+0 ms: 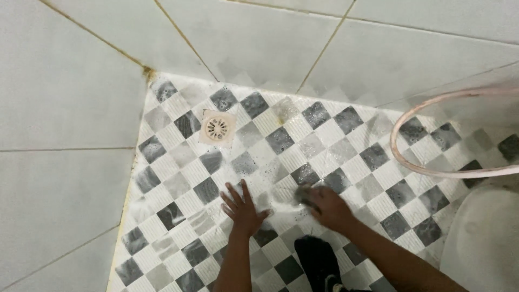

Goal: The person scrubs a tiled bathroom floor with a handheld brush, moving along the base of the walls and around the drain. The person uses their left hand to stabilize while scrubbing with the right hand.

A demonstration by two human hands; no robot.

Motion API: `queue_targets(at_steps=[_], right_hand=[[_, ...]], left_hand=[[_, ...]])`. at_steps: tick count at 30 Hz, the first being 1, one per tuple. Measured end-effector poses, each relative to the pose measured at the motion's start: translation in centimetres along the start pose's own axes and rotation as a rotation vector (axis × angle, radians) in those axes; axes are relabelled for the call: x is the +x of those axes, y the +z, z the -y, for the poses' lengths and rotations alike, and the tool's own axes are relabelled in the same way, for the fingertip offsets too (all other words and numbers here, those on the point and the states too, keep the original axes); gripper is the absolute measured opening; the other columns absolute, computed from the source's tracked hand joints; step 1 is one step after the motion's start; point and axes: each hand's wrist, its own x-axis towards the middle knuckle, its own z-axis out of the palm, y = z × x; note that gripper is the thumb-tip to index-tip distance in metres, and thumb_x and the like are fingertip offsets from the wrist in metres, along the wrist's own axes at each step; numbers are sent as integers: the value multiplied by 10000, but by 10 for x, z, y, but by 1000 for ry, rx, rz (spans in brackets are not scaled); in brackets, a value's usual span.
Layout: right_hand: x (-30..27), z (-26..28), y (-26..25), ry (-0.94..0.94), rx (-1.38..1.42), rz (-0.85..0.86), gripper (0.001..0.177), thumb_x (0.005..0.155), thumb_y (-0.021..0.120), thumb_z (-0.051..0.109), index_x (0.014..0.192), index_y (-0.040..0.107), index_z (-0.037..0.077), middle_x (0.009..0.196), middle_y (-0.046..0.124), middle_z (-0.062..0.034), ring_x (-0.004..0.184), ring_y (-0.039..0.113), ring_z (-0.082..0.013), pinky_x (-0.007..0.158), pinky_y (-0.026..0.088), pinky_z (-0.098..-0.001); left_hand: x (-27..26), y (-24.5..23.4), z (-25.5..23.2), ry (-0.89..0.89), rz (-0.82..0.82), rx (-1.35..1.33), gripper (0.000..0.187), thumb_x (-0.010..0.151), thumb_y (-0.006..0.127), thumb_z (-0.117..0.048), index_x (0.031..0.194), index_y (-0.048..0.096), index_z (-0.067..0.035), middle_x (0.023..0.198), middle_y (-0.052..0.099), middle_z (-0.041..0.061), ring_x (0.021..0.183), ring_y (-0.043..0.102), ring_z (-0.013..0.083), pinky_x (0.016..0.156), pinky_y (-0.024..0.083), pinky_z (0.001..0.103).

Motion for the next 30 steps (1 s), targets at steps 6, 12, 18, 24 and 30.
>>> queue_targets(at_steps=[6, 12, 18, 24, 30], right_hand=[[63, -41, -66, 311, -96, -449, 622, 915, 690, 310, 1437, 532, 11, 1133, 581, -206, 1079, 656, -396, 840, 598, -458], [152, 56, -101, 279, 101, -175, 674, 905, 686, 264, 1532, 455, 172, 1143, 569, -220, 1068, 665, -445, 849, 593, -555], [115, 46, -66, 2, 22, 63, 705, 876, 654, 385, 1526, 450, 199, 1144, 607, -198, 1050, 677, -422, 812, 592, -524], [180, 28, -121, 238, 196, -149, 410, 964, 595, 151, 1366, 512, 134, 1183, 630, -170, 955, 668, -327, 702, 579, -421], [197, 80, -61, 44, 191, -184, 623, 958, 646, 179, 1540, 445, 92, 1174, 588, -259, 956, 615, -392, 672, 569, -489]], left_hand=[[-5, 1, -2, 29, -42, 29, 1329, 833, 819, -546, 1672, -150, -195, 1638, -325, 306, 1453, -231, 637, 1149, 43, 757], [-1, 2, -1, 22, -62, 108, 1381, 807, 830, -597, 1668, -165, -178, 1638, -301, 324, 1451, -200, 655, 1145, 51, 764], [-3, -11, -10, 15, -43, 113, 1383, 802, 842, -584, 1670, -146, -155, 1636, -271, 351, 1452, -161, 671, 1151, 84, 762], [-14, -3, 7, 83, -138, -49, 1307, 817, 849, -525, 1688, -70, -200, 1661, -282, 282, 1479, -215, 598, 1167, 20, 721], [-32, 51, 69, 112, -277, -15, 1271, 856, 796, -631, 1654, -55, -127, 1693, -217, 234, 1538, -177, 526, 1176, 34, 713]])
